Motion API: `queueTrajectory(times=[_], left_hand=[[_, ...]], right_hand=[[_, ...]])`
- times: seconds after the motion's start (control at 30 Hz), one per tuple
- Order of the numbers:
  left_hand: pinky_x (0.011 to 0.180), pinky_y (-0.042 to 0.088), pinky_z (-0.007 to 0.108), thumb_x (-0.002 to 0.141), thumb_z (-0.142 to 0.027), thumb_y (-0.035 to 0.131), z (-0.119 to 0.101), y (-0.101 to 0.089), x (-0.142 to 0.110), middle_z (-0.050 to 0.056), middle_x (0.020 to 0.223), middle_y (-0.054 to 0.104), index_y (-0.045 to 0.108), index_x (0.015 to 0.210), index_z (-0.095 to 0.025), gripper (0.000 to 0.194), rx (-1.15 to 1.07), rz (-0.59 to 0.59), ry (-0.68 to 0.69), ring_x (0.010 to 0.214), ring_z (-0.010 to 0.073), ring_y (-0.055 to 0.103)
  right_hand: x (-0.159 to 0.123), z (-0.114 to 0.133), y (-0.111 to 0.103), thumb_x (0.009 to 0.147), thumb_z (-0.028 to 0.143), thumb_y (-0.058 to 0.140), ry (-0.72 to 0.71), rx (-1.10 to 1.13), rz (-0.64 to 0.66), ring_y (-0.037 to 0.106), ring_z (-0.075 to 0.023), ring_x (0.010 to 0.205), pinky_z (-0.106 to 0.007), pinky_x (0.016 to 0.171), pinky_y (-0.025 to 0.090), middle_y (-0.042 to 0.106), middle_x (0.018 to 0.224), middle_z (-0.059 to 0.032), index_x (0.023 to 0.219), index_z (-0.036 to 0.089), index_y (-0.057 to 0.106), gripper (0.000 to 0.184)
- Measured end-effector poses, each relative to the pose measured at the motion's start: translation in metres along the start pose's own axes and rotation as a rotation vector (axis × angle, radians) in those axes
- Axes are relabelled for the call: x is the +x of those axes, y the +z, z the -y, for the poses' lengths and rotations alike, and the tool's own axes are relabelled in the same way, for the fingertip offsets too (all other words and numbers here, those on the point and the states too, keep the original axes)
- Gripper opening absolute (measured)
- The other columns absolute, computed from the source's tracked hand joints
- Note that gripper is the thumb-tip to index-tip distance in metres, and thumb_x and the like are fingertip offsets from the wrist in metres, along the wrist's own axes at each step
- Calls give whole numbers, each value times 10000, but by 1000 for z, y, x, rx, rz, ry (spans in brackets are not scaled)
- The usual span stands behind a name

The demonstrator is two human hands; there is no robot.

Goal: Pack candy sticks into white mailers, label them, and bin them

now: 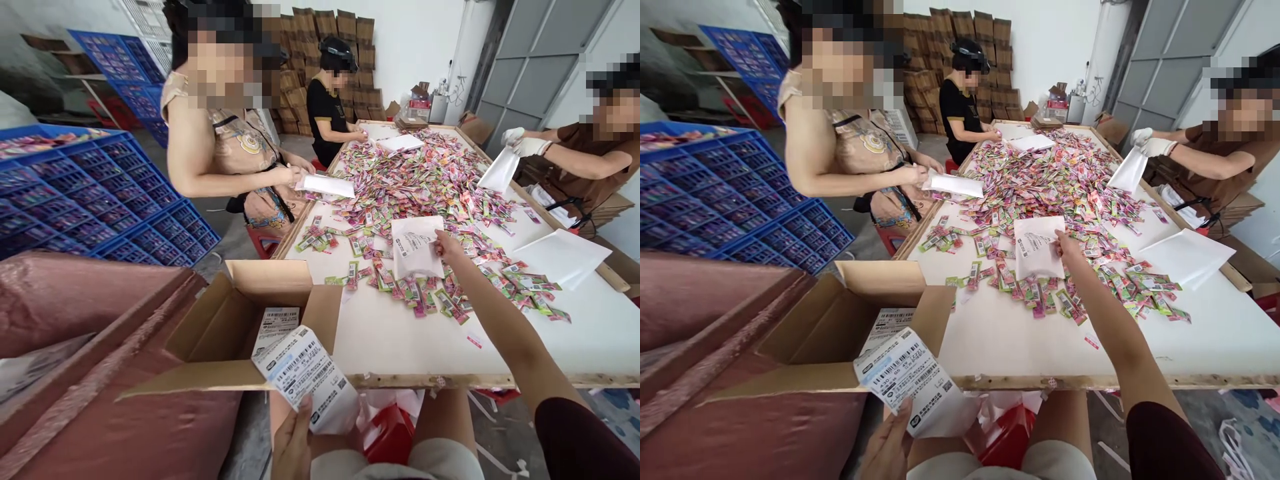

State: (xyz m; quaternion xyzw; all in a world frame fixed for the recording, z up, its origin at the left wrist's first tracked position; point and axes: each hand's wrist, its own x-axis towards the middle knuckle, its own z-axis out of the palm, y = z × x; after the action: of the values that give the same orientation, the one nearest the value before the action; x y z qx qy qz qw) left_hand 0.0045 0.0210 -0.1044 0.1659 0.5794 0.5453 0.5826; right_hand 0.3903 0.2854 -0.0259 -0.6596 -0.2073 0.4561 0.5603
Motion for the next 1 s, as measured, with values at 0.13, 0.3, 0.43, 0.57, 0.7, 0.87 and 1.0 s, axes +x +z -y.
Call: queueTrajectory(times=[0.13,0.3,0.43,0.57,0.7,0.87,1.0], left_hand=[[1084,461,373,845,-375,692,4,-4,3,82,1142,760,717,1128,-190,339,10,22,-4,1205,279,638],[1044,493,419,792,-486,700,4,10,-3,109,1131,766,726,1060,-161,422,172,32,129,1213,329,627],[989,522,470,747,-519,712,3,35,-16,135,1086,777,731,999,-132,462,322,121,249,1141,367,662],[1015,496,463,691,-431,774,19,61,-21,137,1031,788,746,921,-141,372,365,207,244,1133,358,670],[1056,465,438,716,-291,769,41,80,-16,145,1147,755,722,1015,-136,340,355,212,250,1171,308,657],[1025,488,469,757,-235,721,50,87,-6,194,1141,744,702,1031,-80,315,344,153,267,1122,323,680],[1058,461,452,759,-229,732,49,90,-3,154,1176,740,704,1065,-116,327,350,167,297,1161,307,661]], right_hand=[[-52,41,2,737,336,809,-327,-241,110,402,-64,478,-198,448,313,538,598,49,899,148,615,315],[-149,63,-19,594,219,875,-652,-573,379,479,-94,579,-209,533,336,618,722,33,1126,182,636,584],[-193,22,-37,679,113,743,-625,-780,597,510,-112,607,-235,583,378,635,752,15,960,199,692,298],[-204,-49,-45,784,148,623,-591,-982,739,554,-143,667,-264,631,417,649,766,-16,869,198,693,121],[-214,-81,-54,880,191,529,-732,-949,808,576,-173,778,-301,706,437,648,851,-56,837,197,658,136],[-245,-48,-98,962,273,492,-1025,-497,602,543,-191,819,-332,744,425,559,818,-42,839,232,562,148],[-256,-33,-107,947,362,555,-926,-444,546,530,-181,780,-308,705,421,544,804,-32,870,232,554,151]])
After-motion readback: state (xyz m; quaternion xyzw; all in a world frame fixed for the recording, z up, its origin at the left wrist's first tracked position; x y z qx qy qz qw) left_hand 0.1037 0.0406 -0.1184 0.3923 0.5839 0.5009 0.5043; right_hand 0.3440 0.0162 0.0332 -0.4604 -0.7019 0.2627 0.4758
